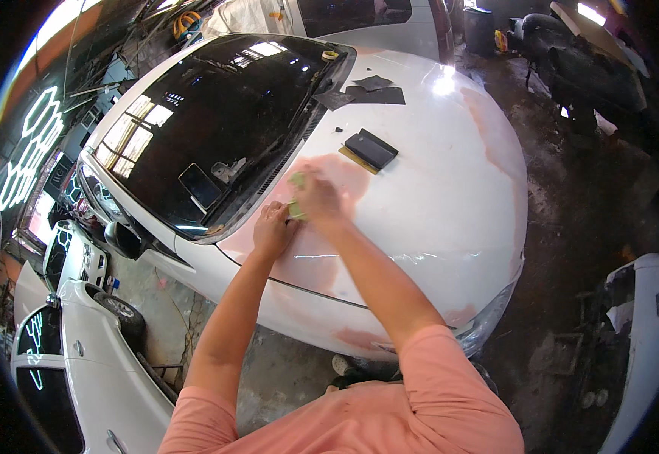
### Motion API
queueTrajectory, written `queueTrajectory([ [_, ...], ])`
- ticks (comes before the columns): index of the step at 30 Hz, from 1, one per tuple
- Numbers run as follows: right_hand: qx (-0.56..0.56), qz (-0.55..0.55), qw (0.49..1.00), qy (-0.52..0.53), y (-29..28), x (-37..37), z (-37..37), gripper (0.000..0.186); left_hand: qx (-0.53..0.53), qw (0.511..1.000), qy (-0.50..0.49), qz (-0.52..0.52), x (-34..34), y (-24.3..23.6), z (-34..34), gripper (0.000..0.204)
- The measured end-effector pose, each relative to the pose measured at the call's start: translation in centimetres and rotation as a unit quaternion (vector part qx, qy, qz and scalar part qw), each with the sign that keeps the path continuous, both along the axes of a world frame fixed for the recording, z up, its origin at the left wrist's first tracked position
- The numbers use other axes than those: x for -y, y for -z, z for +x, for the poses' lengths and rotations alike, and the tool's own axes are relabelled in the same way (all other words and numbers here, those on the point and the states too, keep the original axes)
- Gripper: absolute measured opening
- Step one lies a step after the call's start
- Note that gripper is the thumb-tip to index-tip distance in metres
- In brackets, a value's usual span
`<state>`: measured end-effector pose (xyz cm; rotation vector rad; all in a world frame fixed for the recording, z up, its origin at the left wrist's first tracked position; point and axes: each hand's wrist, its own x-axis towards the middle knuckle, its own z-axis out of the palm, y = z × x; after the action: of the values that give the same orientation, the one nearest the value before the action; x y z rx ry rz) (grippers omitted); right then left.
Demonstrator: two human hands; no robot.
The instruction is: The person sands the surface of a white car hood using a sanding block, periodically wiping the area with a cloth and rinsing the block in a bucket of water.
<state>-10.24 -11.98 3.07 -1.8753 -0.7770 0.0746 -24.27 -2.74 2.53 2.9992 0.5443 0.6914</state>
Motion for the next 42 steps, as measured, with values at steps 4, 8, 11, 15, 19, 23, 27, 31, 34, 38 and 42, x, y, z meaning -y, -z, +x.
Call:
queueTrajectory([
  [4, 0.106, 0.098, 0.974, 0.177, 6.9, 8.4, 9.1, 0.039, 0.050, 0.998, 0.023, -0.005, -0.4, 0.6, 0.5, 0.033],
  [8, 0.209, -0.011, 0.927, 0.311, 11.6, 18.9, 15.1, 0.038, 0.001, 1.000, 0.005, -0.010, 0.3, 0.4, -0.5, 0.034],
  [11, 0.217, -0.086, 0.908, 0.348, 14.2, 24.4, 16.7, 0.044, -0.018, 0.998, 0.025, -0.046, 3.1, 0.3, -2.0, 0.034],
  [15, 0.203, -0.072, 0.914, 0.344, 14.3, 25.2, 15.5, 0.048, 0.034, 0.998, 0.060, -0.016, -0.9, 0.9, 2.9, 0.031],
  [19, 0.201, -0.059, 0.920, 0.331, 13.9, 24.7, 15.7, 0.048, 0.039, 0.998, 0.038, 0.020, -4.7, 0.4, 7.9, 0.032],
  [23, 0.203, -0.079, 0.910, 0.353, 14.3, 26.0, 16.3, 0.048, -0.021, 0.997, 0.075, -0.011, 0.4, 1.4, 1.2, 0.036],
  [27, 0.226, -0.075, 0.903, 0.358, 14.4, 25.6, 16.6, 0.048, -0.033, 0.997, 0.062, -0.012, -0.3, 0.6, 2.8, 0.032],
  [31, 0.216, -0.066, 0.914, 0.337, 14.3, 24.7, 16.6, 0.049, 0.000, 0.998, 0.052, 0.032, -5.1, -0.1, 8.6, 0.037],
  [34, 0.194, -0.084, 0.906, 0.366, 14.4, 26.4, 17.3, 0.050, -0.018, 0.996, 0.083, 0.020, -2.2, 1.3, 4.7, 0.034],
  [38, 0.204, -0.090, 0.901, 0.371, 14.7, 26.6, 17.8, 0.051, -0.033, 0.993, 0.115, 0.005, 0.1, 0.4, 1.0, 0.033],
  [42, 0.206, -0.073, 0.913, 0.344, 14.3, 25.6, 17.9, 0.052, -0.011, 0.996, 0.081, 0.026, -4.4, -0.8, 8.5, 0.035],
])
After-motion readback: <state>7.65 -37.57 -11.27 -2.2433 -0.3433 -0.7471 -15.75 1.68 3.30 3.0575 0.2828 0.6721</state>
